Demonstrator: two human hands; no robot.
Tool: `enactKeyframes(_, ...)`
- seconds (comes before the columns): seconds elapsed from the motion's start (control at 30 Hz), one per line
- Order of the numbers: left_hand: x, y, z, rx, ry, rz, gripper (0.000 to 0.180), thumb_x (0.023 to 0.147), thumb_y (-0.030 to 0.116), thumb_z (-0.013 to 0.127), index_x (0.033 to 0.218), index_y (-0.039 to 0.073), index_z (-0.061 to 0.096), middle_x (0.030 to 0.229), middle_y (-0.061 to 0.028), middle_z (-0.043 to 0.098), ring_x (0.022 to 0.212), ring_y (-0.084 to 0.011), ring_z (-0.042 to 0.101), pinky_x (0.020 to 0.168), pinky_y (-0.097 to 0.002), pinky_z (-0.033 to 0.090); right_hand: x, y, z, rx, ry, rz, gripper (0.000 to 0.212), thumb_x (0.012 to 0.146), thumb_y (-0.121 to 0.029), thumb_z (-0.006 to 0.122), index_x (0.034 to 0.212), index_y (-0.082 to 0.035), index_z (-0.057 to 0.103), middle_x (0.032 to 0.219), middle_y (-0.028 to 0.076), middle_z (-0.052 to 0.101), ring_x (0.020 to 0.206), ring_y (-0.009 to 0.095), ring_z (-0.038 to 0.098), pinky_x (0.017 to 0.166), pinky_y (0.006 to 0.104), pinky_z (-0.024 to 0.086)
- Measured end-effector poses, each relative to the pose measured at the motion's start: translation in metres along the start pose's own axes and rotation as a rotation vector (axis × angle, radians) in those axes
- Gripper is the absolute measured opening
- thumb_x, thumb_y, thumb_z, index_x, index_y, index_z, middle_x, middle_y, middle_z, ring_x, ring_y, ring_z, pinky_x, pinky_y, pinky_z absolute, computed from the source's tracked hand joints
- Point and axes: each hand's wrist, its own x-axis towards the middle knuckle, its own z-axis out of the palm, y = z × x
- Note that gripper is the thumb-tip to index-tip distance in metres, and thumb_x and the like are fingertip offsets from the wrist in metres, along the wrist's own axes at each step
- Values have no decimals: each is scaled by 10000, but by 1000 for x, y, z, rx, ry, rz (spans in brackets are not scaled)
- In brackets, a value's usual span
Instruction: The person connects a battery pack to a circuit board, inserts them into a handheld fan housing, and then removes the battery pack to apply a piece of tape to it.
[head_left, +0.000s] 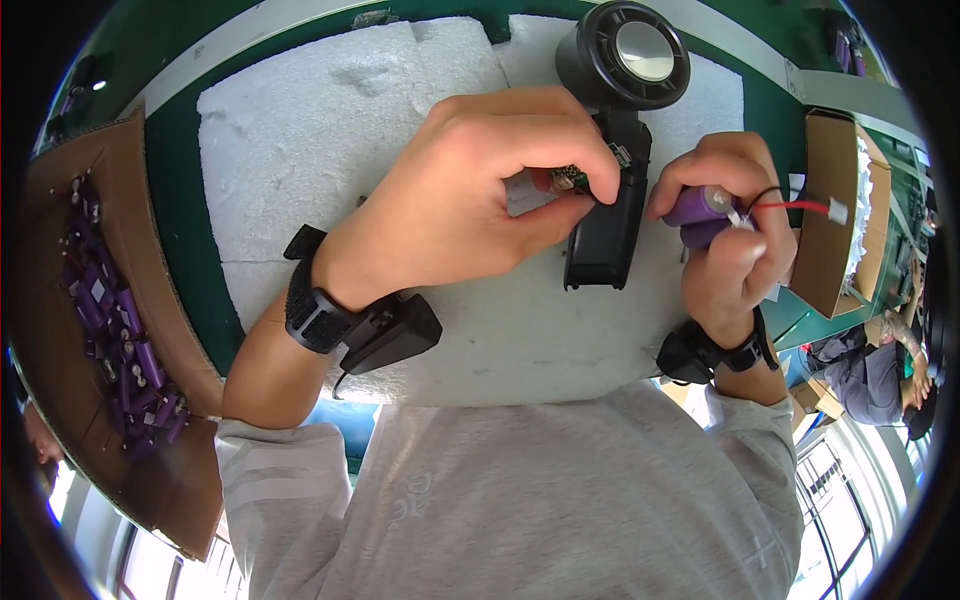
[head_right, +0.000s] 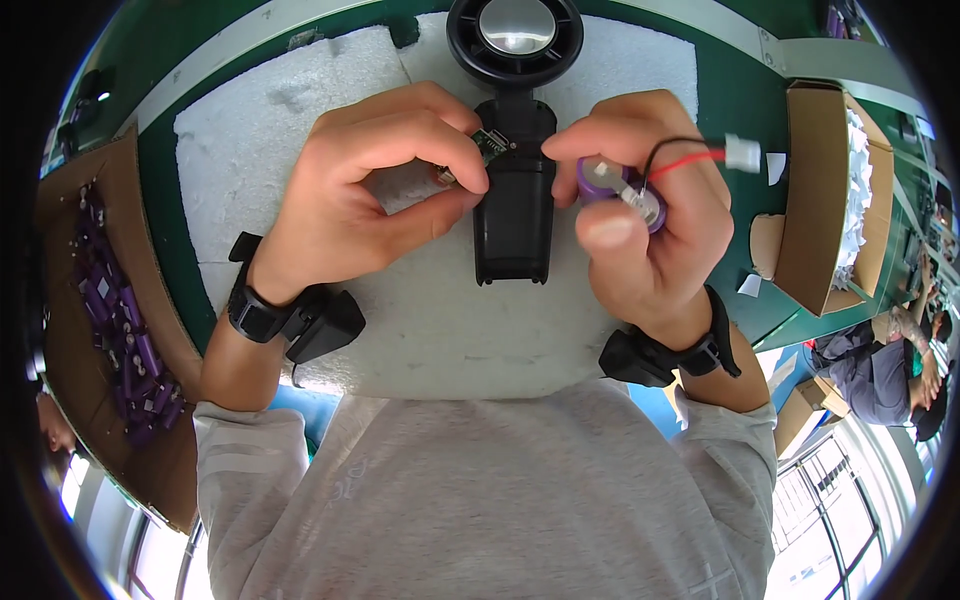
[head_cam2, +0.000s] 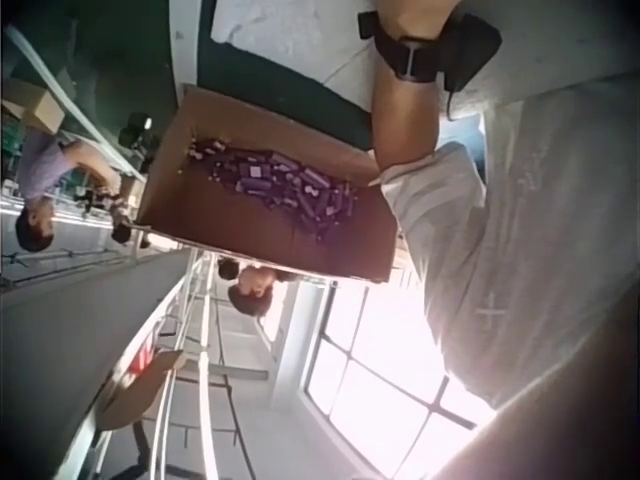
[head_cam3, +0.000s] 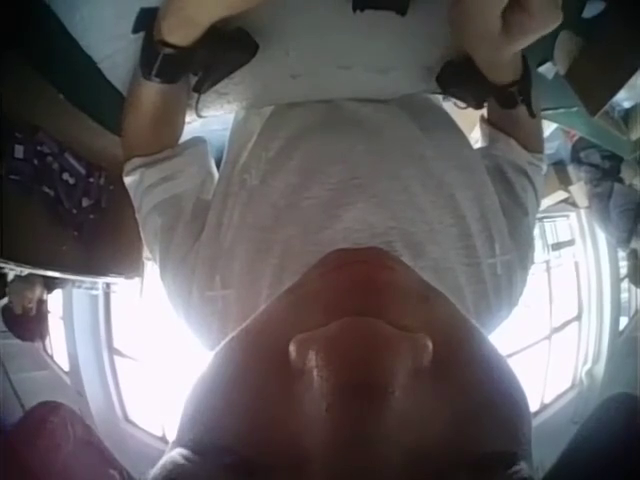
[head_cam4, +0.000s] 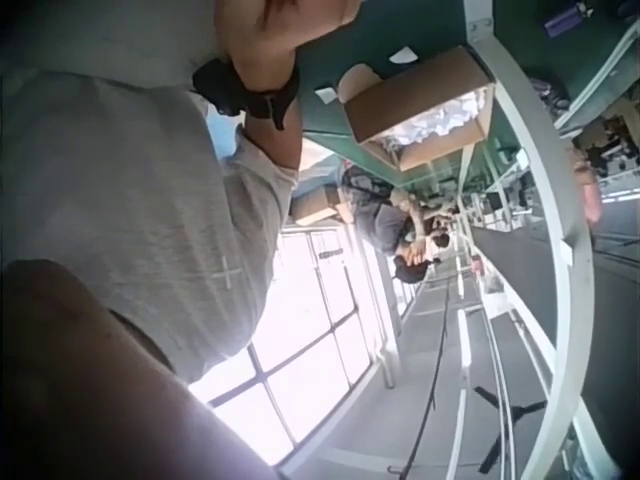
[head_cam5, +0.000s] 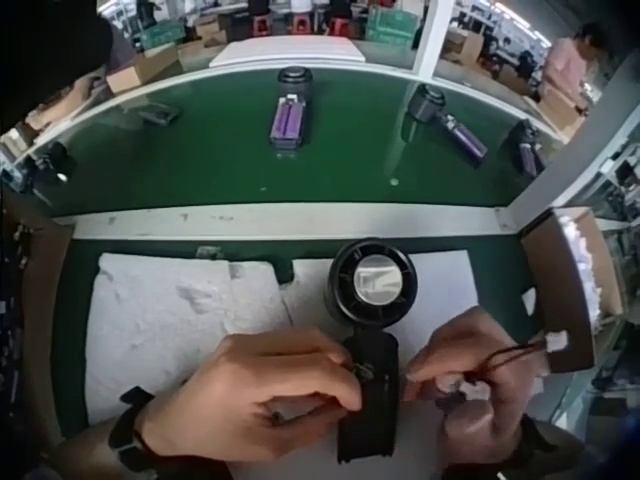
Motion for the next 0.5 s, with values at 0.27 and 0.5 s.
enactKeyframes(0.27,-1,-3,1,-118,5,-66,237,671,-101,695,856,28,621,882,-78,581,770,-151,578,669,-237,478,6,-4,2,-234,-52,79,301,907,-211,531,1086,12,626,813,82,541,642,137,504,547,258,414)
enactKeyframes(0.5,1,0,-3,-123,-41,-31,213,710,25,751,874,29,616,876,-68,581,753,-142,563,634,-230,460,6,-6,10,-389,-82,15,295,795,-75,640,1090,-73,663,816,67,500,625,140,494,543,247,425)
